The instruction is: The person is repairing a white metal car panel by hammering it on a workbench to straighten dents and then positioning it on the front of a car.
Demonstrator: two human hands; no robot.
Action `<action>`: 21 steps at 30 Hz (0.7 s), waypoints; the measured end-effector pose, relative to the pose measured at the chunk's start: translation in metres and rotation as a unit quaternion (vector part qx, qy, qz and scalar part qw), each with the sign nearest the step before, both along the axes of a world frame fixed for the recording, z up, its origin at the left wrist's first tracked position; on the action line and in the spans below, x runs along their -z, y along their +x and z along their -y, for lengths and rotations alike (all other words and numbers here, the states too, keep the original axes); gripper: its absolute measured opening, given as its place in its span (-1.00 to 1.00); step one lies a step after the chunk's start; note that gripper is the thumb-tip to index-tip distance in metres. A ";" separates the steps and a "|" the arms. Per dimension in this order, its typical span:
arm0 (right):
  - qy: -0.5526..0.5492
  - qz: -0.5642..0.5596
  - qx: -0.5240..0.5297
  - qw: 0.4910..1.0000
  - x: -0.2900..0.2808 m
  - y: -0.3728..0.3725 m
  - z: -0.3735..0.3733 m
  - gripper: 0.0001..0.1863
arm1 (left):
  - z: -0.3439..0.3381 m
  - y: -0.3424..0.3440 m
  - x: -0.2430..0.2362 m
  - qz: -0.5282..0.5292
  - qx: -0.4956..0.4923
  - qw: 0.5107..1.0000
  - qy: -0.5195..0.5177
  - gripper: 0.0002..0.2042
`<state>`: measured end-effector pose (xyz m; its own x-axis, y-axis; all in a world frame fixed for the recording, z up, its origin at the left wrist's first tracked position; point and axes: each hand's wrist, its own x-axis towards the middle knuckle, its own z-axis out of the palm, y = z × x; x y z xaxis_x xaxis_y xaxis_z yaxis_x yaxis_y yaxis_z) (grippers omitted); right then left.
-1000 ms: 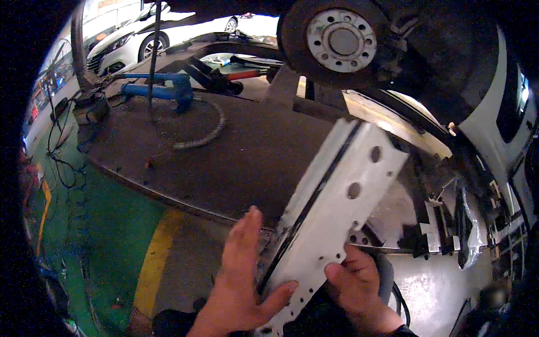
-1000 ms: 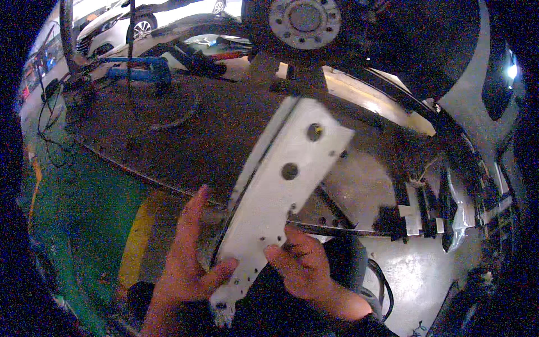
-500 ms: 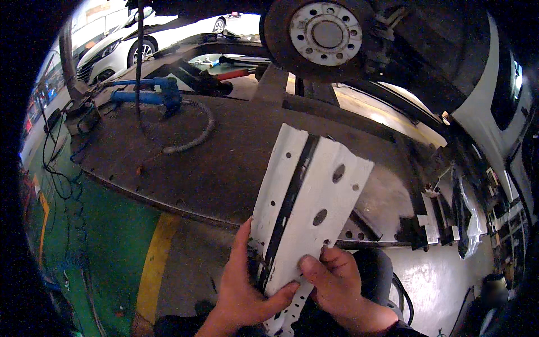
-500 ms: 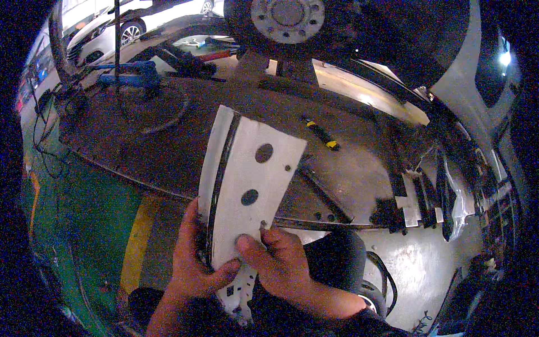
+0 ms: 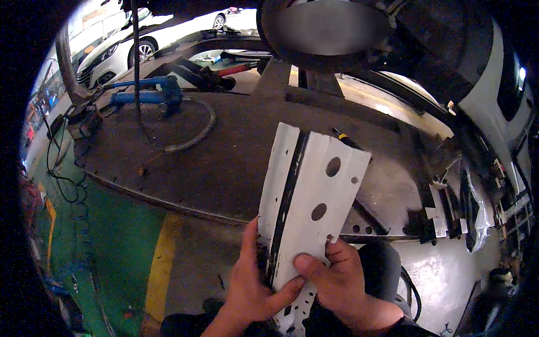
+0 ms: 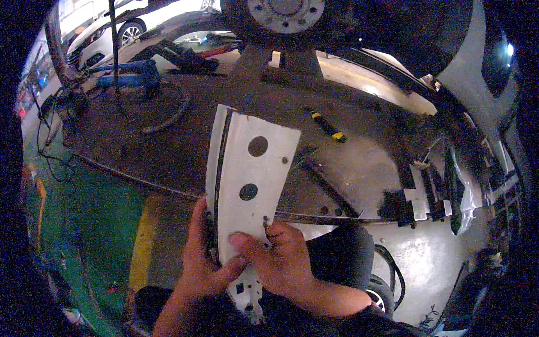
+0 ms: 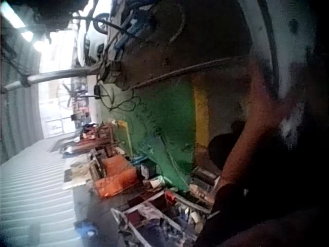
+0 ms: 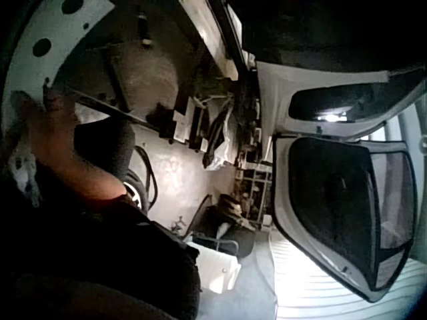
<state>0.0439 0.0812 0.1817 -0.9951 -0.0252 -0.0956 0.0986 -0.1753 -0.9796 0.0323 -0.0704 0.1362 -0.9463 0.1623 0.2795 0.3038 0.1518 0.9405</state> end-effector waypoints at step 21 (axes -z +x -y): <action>0.207 0.009 -0.029 0.978 0.007 0.002 -0.020 -0.30 | -0.009 -0.003 0.011 0.089 0.102 0.968 0.212 0.02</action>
<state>0.0462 0.1009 0.1746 -0.9913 -0.0376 -0.1264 0.1136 0.2421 -0.9636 0.0289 -0.0610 0.1253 -0.9461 0.2575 0.1965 0.1135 -0.3047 0.9457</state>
